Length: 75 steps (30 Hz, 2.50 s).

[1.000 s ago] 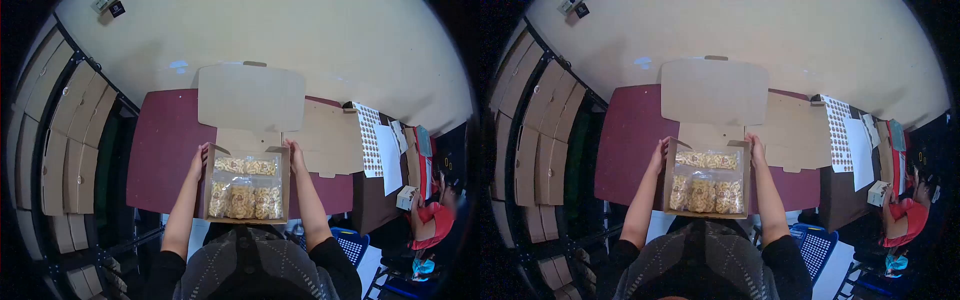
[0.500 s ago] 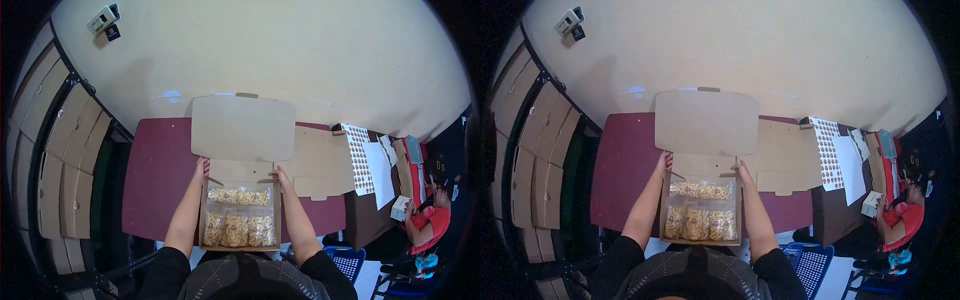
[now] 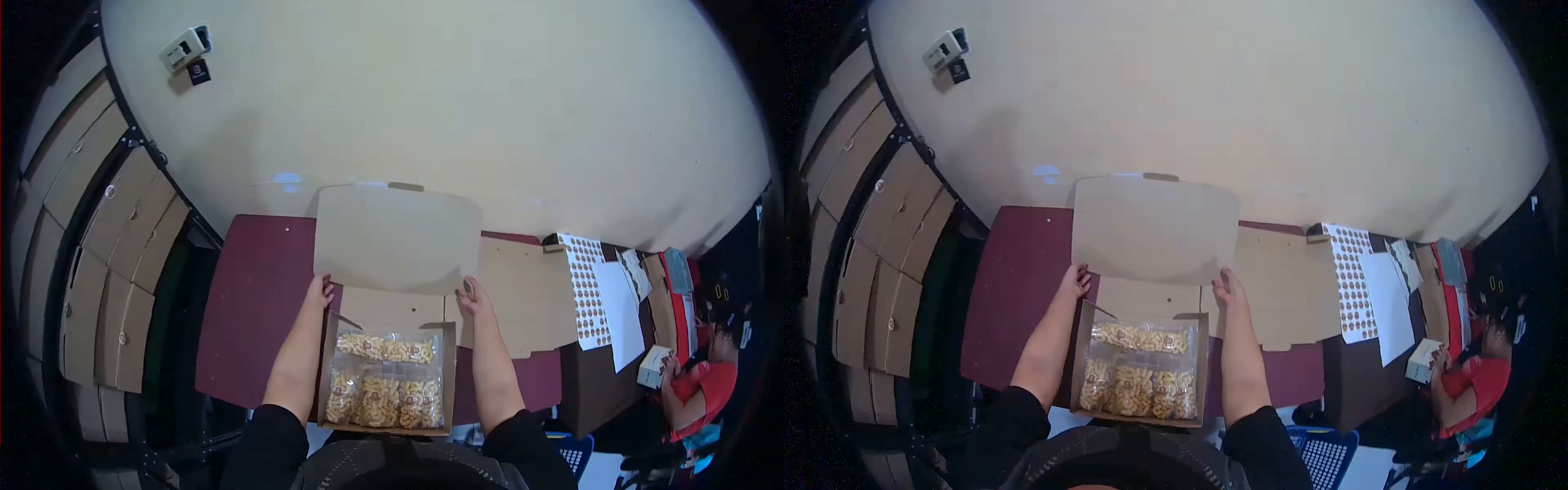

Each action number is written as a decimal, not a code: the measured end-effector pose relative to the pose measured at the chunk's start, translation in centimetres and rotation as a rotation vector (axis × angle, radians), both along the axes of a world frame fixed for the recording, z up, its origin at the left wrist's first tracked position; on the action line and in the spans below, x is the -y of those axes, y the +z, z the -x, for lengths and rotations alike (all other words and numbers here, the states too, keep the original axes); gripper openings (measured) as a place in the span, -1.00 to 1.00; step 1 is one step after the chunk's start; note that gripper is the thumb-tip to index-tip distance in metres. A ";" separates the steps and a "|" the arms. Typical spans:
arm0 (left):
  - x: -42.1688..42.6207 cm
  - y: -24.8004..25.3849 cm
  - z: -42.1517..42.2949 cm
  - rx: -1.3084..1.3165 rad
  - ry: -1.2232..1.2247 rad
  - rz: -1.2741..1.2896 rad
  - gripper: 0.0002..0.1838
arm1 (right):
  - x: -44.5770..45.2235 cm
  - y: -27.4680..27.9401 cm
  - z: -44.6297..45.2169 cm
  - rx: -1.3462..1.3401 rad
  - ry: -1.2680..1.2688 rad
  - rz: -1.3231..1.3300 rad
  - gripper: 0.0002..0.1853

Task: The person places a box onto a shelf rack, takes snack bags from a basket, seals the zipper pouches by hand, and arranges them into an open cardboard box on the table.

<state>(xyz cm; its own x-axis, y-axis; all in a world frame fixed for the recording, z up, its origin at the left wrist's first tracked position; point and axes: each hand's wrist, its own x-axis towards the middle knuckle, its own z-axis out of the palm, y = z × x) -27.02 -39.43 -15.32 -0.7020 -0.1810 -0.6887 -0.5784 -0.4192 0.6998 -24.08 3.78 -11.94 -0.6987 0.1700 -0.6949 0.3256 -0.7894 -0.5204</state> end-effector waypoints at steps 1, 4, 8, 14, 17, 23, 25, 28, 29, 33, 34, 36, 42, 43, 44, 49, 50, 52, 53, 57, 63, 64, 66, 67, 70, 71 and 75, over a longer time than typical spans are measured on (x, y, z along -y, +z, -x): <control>0.0 0.4 0.0 0.031 0.003 0.048 -0.59 | -0.5 -1.0 0.6 0.017 -0.023 0.011 -0.70; -1.2 2.9 -1.0 0.067 -0.037 0.055 -0.62 | -3.6 -4.9 1.2 -0.028 0.181 0.094 -0.73; -1.9 5.2 -1.8 -0.182 -0.215 0.210 -0.68 | -1.9 0.4 0.4 0.035 0.359 -0.108 -0.76; 1.6 9.6 -4.0 -0.440 -0.268 0.316 -0.54 | 2.4 10.9 -5.2 -0.217 0.263 -0.555 -0.58; 2.9 10.2 -3.7 -0.487 -0.279 0.338 -0.52 | 1.0 9.8 -4.3 -0.359 0.317 -0.696 -0.59; 3.5 11.3 0.3 -0.599 -0.245 0.347 -0.42 | 1.0 10.5 -1.0 -0.481 0.312 -0.574 -0.48; 3.2 11.3 0.8 -0.607 -0.211 0.375 -0.36 | 1.1 11.4 -1.3 -0.465 0.460 -0.686 -0.32; 2.3 13.8 -1.0 -0.561 -0.240 0.324 -0.25 | 1.7 12.5 -3.7 -0.422 0.741 -0.705 -0.01; 2.4 12.8 -1.5 -0.605 -0.236 0.330 -0.26 | 1.7 10.6 -4.3 -0.376 0.790 -1.083 0.02; 1.3 8.4 -6.2 -0.585 -0.301 0.499 -0.28 | 2.1 6.9 -9.1 -0.451 0.704 -1.501 -0.05; 1.1 7.1 -7.7 -0.574 -0.391 0.598 -0.27 | 2.4 6.2 -10.2 -0.591 0.624 -1.480 -0.11; -1.3 8.4 -13.0 -0.628 -0.522 1.080 -0.28 | 4.3 7.0 -13.3 -0.592 0.653 -1.450 -0.22; -8.2 10.2 -23.0 -0.723 -1.064 1.293 -0.40 | 11.9 8.0 -19.7 -0.598 1.095 -1.800 -0.32; -8.8 8.7 -23.7 -0.673 -1.136 1.217 -0.42 | 12.4 5.4 -20.2 -0.609 1.180 -1.695 -0.33; -9.1 8.2 -24.3 -0.669 -1.143 1.212 -0.42 | 12.9 3.9 -20.7 -0.602 1.183 -1.690 -0.33; -9.4 8.8 -25.3 -0.676 -1.139 1.370 -0.40 | 12.9 2.9 -21.9 -0.475 1.426 -1.734 -0.31; -9.3 9.5 -25.5 -0.712 -1.073 1.402 -0.40 | 12.8 3.3 -21.7 -0.488 1.415 -1.697 -0.30; -8.7 10.6 -25.5 -0.728 -1.065 1.441 -0.36 | 12.9 4.5 -21.8 -0.409 1.321 -1.706 -0.29; -8.4 11.3 -25.7 -0.595 -1.079 1.342 -0.33 | 12.8 4.9 -21.9 -0.345 1.314 -1.710 -0.29; -8.6 10.7 -26.2 -0.512 -1.120 1.179 -0.27 | 11.5 3.9 -23.2 -0.253 1.304 -1.694 -0.29; -9.1 11.9 -26.7 -0.634 -1.324 1.273 -0.39 | 13.0 5.2 -25.5 -0.367 0.979 -1.599 -0.44; -9.2 11.6 -26.3 -0.587 -1.393 1.264 -0.41 | 13.0 5.8 -26.2 -0.333 0.957 -1.603 -0.44; -9.8 13.7 -25.7 -0.589 -1.434 1.288 -0.44 | 13.2 6.6 -27.5 -0.379 0.988 -1.552 -0.48; -9.8 14.0 -25.5 -0.620 -1.384 1.304 -0.46 | 13.7 6.4 -28.5 -0.429 0.805 -1.655 -0.55; -9.6 14.0 -25.2 -0.816 -1.281 1.324 -0.48 | 13.6 6.3 -29.4 -0.322 0.901 -1.622 -0.63; -9.1 12.9 -24.6 -0.830 -1.411 1.258 -0.47 | 14.0 6.5 -29.7 -0.331 0.785 -1.668 -0.70; -8.4 12.5 -24.3 -0.814 -1.589 1.175 -0.46 | 14.5 6.5 -29.5 -0.237 0.768 -1.699 -0.70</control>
<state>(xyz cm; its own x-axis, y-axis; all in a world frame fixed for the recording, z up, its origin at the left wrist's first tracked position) -2.71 -31.03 -2.80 -0.6584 0.7032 -0.2683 0.5780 0.7007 0.4182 5.44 -10.76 -5.43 -0.9912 0.1280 -0.0348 0.1248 0.8121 -0.5700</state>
